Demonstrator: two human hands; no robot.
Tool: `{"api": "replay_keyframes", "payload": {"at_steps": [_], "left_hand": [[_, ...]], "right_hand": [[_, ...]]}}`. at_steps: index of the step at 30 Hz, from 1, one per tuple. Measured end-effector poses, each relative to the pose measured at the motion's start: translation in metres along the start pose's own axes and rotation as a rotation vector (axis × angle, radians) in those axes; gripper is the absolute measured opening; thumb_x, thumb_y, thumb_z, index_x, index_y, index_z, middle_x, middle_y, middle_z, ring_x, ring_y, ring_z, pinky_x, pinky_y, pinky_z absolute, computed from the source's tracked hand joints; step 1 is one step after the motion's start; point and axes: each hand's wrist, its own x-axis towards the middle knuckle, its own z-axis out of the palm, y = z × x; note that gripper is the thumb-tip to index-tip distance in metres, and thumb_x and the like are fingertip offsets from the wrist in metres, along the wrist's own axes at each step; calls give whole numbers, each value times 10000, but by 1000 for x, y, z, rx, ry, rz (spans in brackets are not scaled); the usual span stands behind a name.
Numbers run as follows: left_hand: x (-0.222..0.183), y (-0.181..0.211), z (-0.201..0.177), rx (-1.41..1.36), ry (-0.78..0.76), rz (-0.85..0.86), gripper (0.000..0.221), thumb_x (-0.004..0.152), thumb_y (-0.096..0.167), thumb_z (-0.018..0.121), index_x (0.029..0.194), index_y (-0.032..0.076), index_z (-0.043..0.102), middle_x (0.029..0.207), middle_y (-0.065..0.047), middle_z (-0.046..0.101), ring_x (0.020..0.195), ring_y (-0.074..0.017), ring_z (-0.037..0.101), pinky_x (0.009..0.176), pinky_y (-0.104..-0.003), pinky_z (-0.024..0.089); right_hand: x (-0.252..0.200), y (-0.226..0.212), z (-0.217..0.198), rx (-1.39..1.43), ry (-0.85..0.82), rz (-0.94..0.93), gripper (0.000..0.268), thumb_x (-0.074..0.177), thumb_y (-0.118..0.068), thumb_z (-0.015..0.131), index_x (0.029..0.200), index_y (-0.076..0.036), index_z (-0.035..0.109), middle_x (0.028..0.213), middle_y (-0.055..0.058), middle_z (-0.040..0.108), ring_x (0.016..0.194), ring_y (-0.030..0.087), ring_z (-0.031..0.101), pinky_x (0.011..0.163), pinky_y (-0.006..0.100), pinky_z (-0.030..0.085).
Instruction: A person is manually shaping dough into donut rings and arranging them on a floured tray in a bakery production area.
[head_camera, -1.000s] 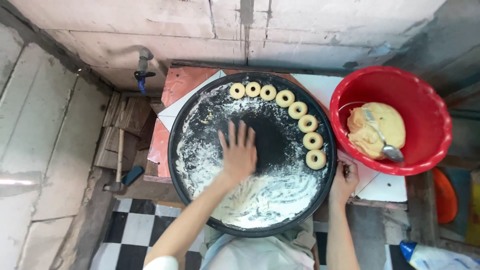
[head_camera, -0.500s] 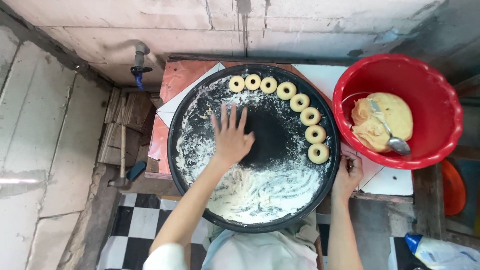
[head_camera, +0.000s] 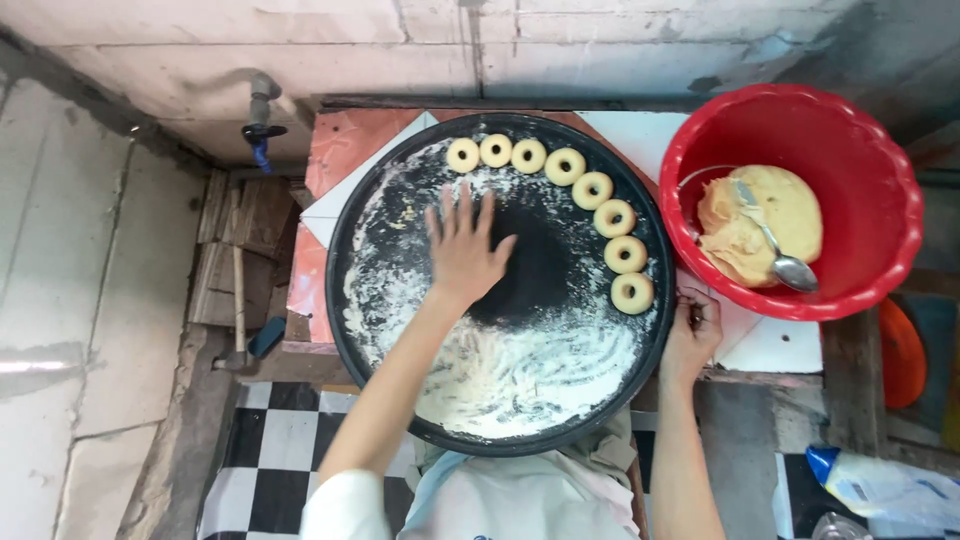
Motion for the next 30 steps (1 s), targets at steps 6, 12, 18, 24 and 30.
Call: {"api": "replay_keyframes", "payload": {"at_steps": [6,12,18,24,30], "left_hand": [[-84,20,15,-58,-3,245,771,994,586,429,1604,132,300,1678,-217,169,1534,-481,87,1166,-694,111],[-11,66,44,-227,143,306,912,935,735,452,1599,123,318,1668,-235,211,1539,-493,147,1196,-714,156],[-42,-12,-66,-236,431,166,623,956,458,681,1433,75,563,1449,-284,481,1393,-512,399,1132,-604,296],[-149,-78,-62,-113,312,-174,513,950,322,673,1375,50,579,1537,-275,389,1454,-558,275,1084,-692,323],[-157,-81,-47,-51,353,-188,433,955,330,652,1309,83,619,1510,-238,441,1481,-454,330,1147,-580,341]], "right_hand": [[-1,-15,1,7,-51,-30,144,1051,25,574,1076,-89,657,846,62,575,767,139,517,668,272,461],[-2,4,-16,-121,8,-179,122,1014,3,652,1111,-66,681,944,134,637,855,220,641,754,329,524],[-20,-93,-2,-291,-380,-476,199,970,57,634,1137,-27,702,1035,150,642,1023,350,662,904,433,541],[-41,-104,129,-824,-932,-1080,535,961,-456,614,1441,-223,571,1562,211,439,1446,517,335,1071,613,347],[-80,-106,220,-955,-1239,-1068,619,1044,-592,311,1591,-305,353,1729,101,95,1568,417,54,1180,716,42]]}}
